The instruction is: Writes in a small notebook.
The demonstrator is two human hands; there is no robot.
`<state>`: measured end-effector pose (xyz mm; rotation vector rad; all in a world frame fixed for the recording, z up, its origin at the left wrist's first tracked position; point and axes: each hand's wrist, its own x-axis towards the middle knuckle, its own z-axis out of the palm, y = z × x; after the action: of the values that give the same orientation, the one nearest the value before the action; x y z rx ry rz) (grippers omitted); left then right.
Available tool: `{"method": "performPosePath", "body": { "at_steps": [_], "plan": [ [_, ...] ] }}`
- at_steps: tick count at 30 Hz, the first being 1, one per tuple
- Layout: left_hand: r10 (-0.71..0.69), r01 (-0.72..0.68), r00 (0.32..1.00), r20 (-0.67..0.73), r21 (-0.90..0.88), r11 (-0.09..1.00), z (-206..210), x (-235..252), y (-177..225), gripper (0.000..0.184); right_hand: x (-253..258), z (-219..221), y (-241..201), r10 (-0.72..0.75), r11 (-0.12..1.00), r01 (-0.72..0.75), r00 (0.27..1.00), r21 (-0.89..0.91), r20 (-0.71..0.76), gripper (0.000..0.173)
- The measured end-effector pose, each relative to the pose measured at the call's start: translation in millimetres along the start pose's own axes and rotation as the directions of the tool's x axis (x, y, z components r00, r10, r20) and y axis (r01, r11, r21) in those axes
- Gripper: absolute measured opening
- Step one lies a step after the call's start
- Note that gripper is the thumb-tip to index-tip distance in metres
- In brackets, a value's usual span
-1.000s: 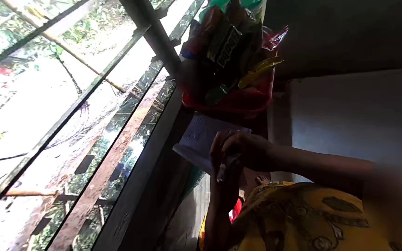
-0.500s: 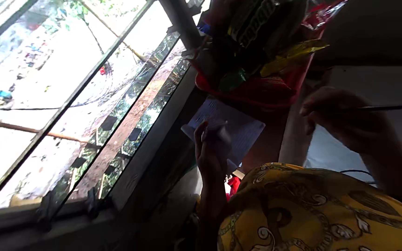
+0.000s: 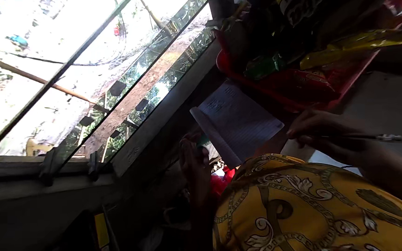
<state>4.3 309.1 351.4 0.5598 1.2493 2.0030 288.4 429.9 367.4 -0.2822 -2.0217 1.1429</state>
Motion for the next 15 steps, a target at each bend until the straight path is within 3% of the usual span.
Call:
{"method": "performPosePath", "body": {
  "at_steps": [4, 7, 12, 14, 15],
  "plan": [
    [0.009, -0.009, 1.0, -0.006, -0.125, 0.992, -17.2, -3.2, -5.8, 0.052, 11.4, 6.1, 10.3, -0.046, 0.996, 0.051, 0.997, -0.076, 0.063, 0.019],
    [0.006, -0.007, 0.99, -0.144, -0.008, 1.0, -22.8, -0.6, -8.6, 0.068, 18.7, 7.0, 19.2, -0.075, 0.992, 0.086, 0.991, -0.091, 0.113, 0.019],
    [-0.103, 0.141, 0.942, -0.318, 0.1, 0.985, -42.7, -20.5, -40.3, 0.053, 23.5, -1.9, 33.0, -0.031, 0.991, 0.057, 0.979, -0.123, 0.203, 0.022],
    [-0.162, 0.209, 0.93, -0.33, 0.112, 0.972, -44.9, -35.9, -52.5, 0.032, 28.4, -2.7, 40.9, -0.057, 0.982, 0.099, 0.967, -0.162, 0.247, 0.024],
    [-0.198, 0.236, 0.925, -0.325, 0.08, 0.968, -46.4, -42.9, -60.6, 0.031, 30.4, -2.0, 43.6, -0.065, 0.978, 0.115, 0.961, -0.175, 0.268, 0.024]
  ]
}}
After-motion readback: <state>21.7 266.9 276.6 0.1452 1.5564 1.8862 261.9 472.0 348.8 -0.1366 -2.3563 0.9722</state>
